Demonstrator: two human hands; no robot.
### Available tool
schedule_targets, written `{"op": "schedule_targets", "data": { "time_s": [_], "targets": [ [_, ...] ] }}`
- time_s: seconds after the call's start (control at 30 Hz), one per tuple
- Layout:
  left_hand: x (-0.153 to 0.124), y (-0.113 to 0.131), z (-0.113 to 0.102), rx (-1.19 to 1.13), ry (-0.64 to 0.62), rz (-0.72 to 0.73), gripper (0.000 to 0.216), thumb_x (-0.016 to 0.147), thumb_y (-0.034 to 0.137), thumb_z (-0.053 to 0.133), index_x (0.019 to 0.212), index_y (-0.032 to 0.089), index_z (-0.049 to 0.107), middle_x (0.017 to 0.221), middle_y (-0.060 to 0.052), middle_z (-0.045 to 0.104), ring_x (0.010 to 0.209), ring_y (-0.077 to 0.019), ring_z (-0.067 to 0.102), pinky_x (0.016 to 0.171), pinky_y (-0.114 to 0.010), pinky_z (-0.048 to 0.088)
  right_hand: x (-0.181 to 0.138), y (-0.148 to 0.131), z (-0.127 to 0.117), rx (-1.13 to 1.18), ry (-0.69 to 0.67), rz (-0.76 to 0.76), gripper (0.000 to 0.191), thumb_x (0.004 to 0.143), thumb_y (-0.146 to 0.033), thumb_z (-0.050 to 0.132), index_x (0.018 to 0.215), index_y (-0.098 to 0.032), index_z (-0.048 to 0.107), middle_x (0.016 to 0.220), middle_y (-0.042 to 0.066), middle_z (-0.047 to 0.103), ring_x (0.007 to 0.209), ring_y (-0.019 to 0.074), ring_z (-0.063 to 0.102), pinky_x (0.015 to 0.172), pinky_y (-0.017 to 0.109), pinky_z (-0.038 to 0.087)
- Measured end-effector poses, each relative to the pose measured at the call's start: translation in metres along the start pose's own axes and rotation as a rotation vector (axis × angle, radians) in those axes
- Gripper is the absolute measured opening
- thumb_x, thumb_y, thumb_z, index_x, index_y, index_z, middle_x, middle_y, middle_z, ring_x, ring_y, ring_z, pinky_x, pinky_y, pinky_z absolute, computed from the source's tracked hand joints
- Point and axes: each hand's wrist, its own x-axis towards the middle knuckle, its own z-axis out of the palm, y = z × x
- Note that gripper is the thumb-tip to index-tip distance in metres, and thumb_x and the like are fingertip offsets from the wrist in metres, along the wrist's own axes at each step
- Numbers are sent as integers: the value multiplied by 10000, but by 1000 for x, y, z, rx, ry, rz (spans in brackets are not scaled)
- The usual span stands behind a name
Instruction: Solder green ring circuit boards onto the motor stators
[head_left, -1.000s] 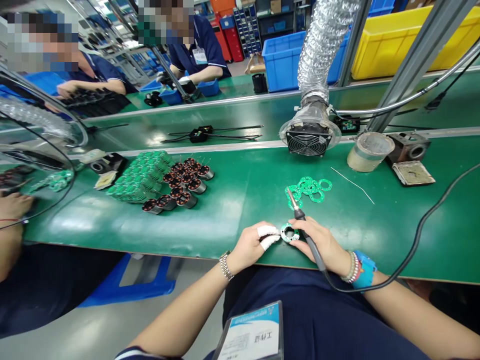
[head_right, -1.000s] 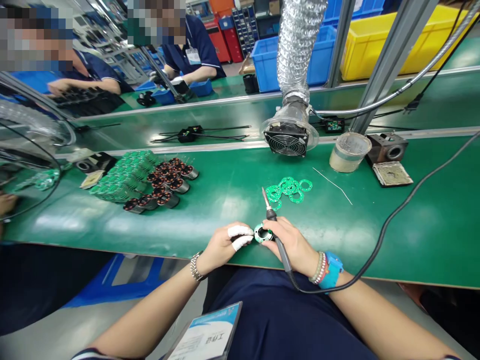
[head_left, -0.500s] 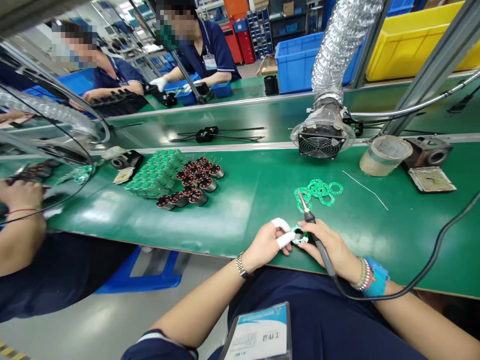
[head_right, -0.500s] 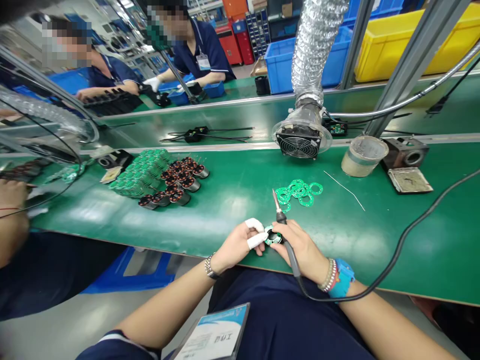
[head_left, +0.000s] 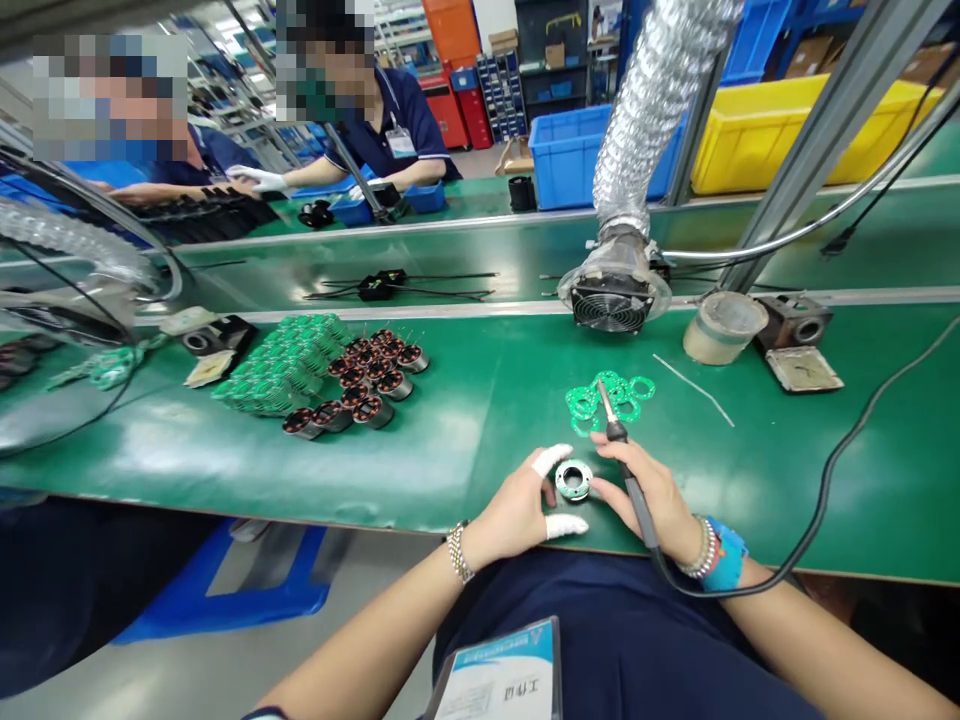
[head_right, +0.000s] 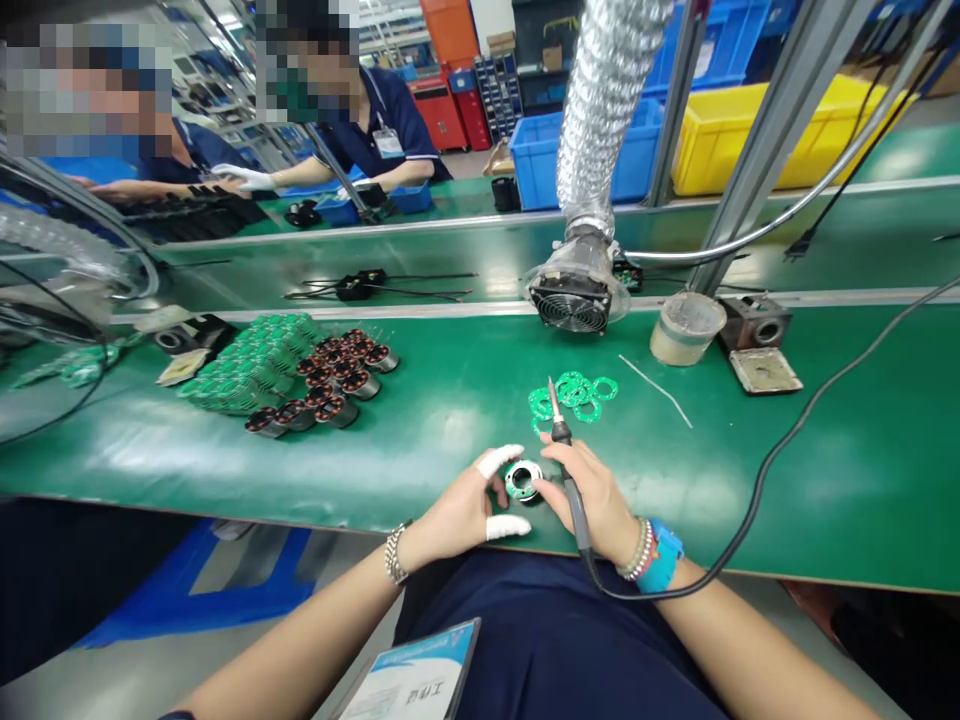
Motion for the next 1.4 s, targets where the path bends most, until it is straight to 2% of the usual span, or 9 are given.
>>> {"op": "schedule_targets", "data": {
  "time_s": [0.13, 0.23, 0.43, 0.63, 0.87, 0.97, 1.07, 1.23, 1.4],
  "targets": [
    [13, 2, 8, 248, 27, 78, 514, 662, 378, 709, 1089, 176, 507, 1016, -83, 578, 877, -223, 572, 794, -369, 464, 3, 9, -26, -110, 75, 36, 293, 829, -202, 569, 1105, -201, 471, 1197, 113, 579, 1108, 207, 556, 940, 357, 469],
    [33, -1, -6, 286, 2, 60, 477, 662, 394, 702, 1048, 175, 528, 963, -68, 612, 841, -215, 595, 747, -333, 476, 7, 25, -54, -231, 157, 78, 267, 825, -232, 572, 1076, -194, 488, 1163, 113, 596, 1047, 210, 592, 902, 352, 490],
    [132, -11, -89, 483, 290, -119, 478, 659, 422, 693, 1029, 157, 547, 927, -72, 664, 844, -223, 626, 742, -302, 473, 23, 68, -106, -500, 313, 184, 318, 820, -318, 577, 1101, -182, 522, 928, 70, 632, 808, 192, 640, 762, 322, 525],
    [252, -33, -175, 575, 537, -288, 485, 673, 394, 700, 1058, 138, 551, 1016, -129, 663, 935, -246, 622, 788, -312, 453, 34, 104, -119, -599, 341, 164, 219, 828, -339, 560, 979, -182, 538, 837, 50, 616, 718, 180, 619, 681, 310, 512],
    [307, -66, -207, 600, 589, -441, 562, 741, 380, 639, 1183, 71, 480, 1117, -211, 614, 1034, -262, 590, 854, -336, 436, 27, 88, -107, -568, 298, 29, 259, 796, -228, 605, 1041, -205, 524, 1017, 100, 649, 904, 239, 633, 806, 378, 523],
    [294, -69, -206, 634, 564, -426, 719, 738, 351, 640, 1302, 15, 347, 1215, -266, 529, 1126, -309, 525, 922, -386, 401, 27, 79, -91, -443, 82, -7, 258, 811, -173, 567, 1058, -215, 503, 1167, 124, 597, 1051, 251, 591, 867, 406, 524],
    [248, -64, -198, 692, 524, -296, 733, 741, 333, 631, 1351, 84, 309, 1347, -204, 420, 1236, -297, 416, 1022, -373, 323, 29, 75, -73, -374, -161, -9, 238, 842, -157, 508, 1075, -208, 503, 1239, 128, 543, 1160, 241, 521, 916, 405, 507],
    [113, -68, -174, 915, 397, 51, 578, 803, 362, 536, 1308, 125, 387, 1291, -150, 477, 1210, -273, 431, 1044, -384, 323, 44, 74, -49, -396, -285, -99, 244, 859, -149, 473, 1101, -175, 501, 1209, 143, 524, 1238, 239, 429, 981, 438, 444],
    [-3, -89, -176, 960, 610, -93, 513, 816, 357, 506, 1276, 150, 410, 1249, -142, 501, 1165, -270, 465, 1012, -414, 366, 67, 83, -29, -463, -320, -208, 258, 863, -165, 471, 1116, -173, 521, 1154, 130, 557, 1259, 264, 389, 980, 482, 424]
  ]
}}
